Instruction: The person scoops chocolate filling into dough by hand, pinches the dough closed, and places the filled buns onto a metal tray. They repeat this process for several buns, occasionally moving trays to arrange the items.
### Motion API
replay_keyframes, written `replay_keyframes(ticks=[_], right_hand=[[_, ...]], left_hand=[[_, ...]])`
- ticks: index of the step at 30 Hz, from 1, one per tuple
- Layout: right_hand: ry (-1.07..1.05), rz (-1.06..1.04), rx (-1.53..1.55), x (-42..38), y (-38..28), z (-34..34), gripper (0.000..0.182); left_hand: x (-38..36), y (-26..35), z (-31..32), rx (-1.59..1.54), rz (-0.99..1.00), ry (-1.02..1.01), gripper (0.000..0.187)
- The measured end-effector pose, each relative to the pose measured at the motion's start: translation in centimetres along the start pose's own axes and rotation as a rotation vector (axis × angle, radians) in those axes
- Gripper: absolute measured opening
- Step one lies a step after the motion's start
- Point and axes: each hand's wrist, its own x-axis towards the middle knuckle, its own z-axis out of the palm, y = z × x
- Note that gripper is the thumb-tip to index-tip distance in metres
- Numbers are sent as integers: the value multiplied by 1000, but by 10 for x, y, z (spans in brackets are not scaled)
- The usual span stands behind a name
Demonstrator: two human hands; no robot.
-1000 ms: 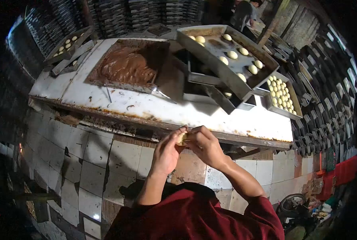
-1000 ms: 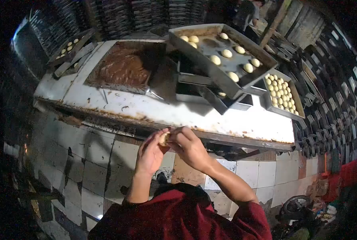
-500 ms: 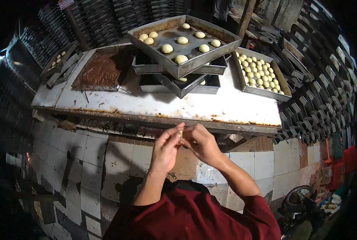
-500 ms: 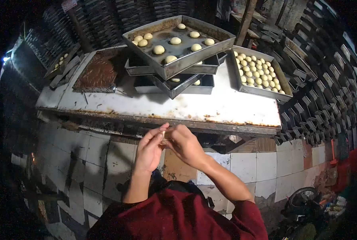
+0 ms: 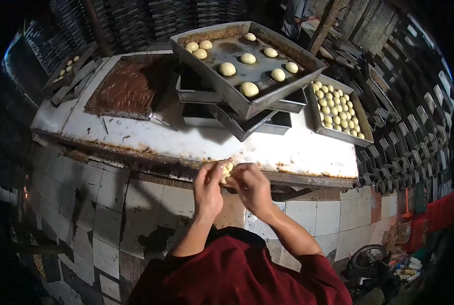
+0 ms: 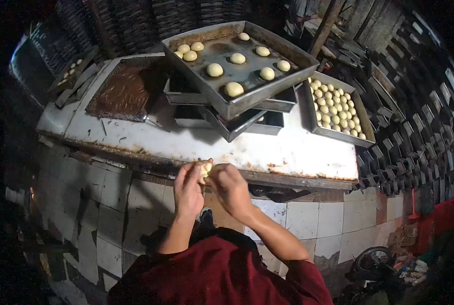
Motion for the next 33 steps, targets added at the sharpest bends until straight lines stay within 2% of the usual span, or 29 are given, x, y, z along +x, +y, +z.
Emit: replay_keyframes(ticks=[1, 2, 4, 5, 6, 7, 8, 9, 10, 12, 13, 14, 15, 16, 17, 19, 20, 21, 22, 23, 25, 27, 28, 29, 31, 33], right_hand=[[-49, 166, 194, 12, 2, 0, 15], [-97, 460, 478, 23, 3, -1, 16], [-254, 594, 634, 47, 4, -4, 16], [-334, 653, 656, 52, 6, -1, 14], [-325, 671, 647, 51, 9, 6, 14], [-219, 594, 641, 48, 11, 17, 14], [-119, 513, 635, 47, 10, 26, 13], [-114, 288, 311, 46, 7, 31, 13], [-89, 224, 171, 42, 3, 41, 14], [-37, 76, -91, 42, 8, 50, 17], [-39, 72, -92, 50, 10, 46, 17], [-26, 77, -30, 61, 12, 39, 17], [-12, 84, 34, 66, 14, 35, 19], [-12, 436, 366, 64, 15, 35, 21], [-54, 536, 547, 65, 17, 27, 25], [-290, 677, 704, 70, 19, 12, 19], [-294, 674, 712, 65, 23, 10, 19], [-257, 557, 629, 57, 27, 10, 15], [-221, 442, 549, 51, 28, 9, 12], [-139, 106, 229, 51, 26, 6, 11], [-25, 51, 204, 42, 19, 5, 13], [-11, 6, 138, 41, 34, -17, 13], [-44, 45, 247, 45, 39, -32, 13], [-36, 105, 407, 47, 44, -42, 15], [-78, 559, 928, 44, 46, -62, 17], [-177, 513, 946, 41, 50, -73, 19]], left_hand=[[5, 3, -4, 181, 81, -71, 14], [7, 9, -7, 260, 120, -144, 14], [23, 19, -17, 326, 146, -230, 14], [33, 22, -25, 417, 276, -375, 16], [41, 23, -29, 505, 410, -520, 19], [49, 22, -29, 494, 396, -522, 19], [55, 22, -25, 362, 331, -357, 23], [61, 22, -22, 234, 266, -191, 27], [66, 23, -17, 124, 152, -59, 32], [69, 21, -14, 91, 97, -34, 31], [70, 19, -13, 63, 52, -6, 31], [70, 18, -14, 38, 75, -80, 31], [69, 19, -15, 170, 145, -169, 32], [70, 22, -18, 295, 224, -287, 33], [71, 25, -19, 419, 305, -406, 33], [68, 25, -12, 409, 261, -447, 35], [67, 20, -5, 315, 295, -412, 35], [66, 16, 2, 223, 326, -376, 34], [66, 15, 12, 117, 243, -248, 32], [65, 13, 25, -19, 156, -59, 27], [62, 3, 37, -86, 141, 114, 22], [46, -15, 49, -27, 137, 97, 17], [37, -19, 58, 5, 159, 14, 16], [28, -24, 64, 214, 343, -84, 20], [12, -30, 80, 392, 483, -178, 25], [4, -30, 88, 360, 457, -140, 28]])
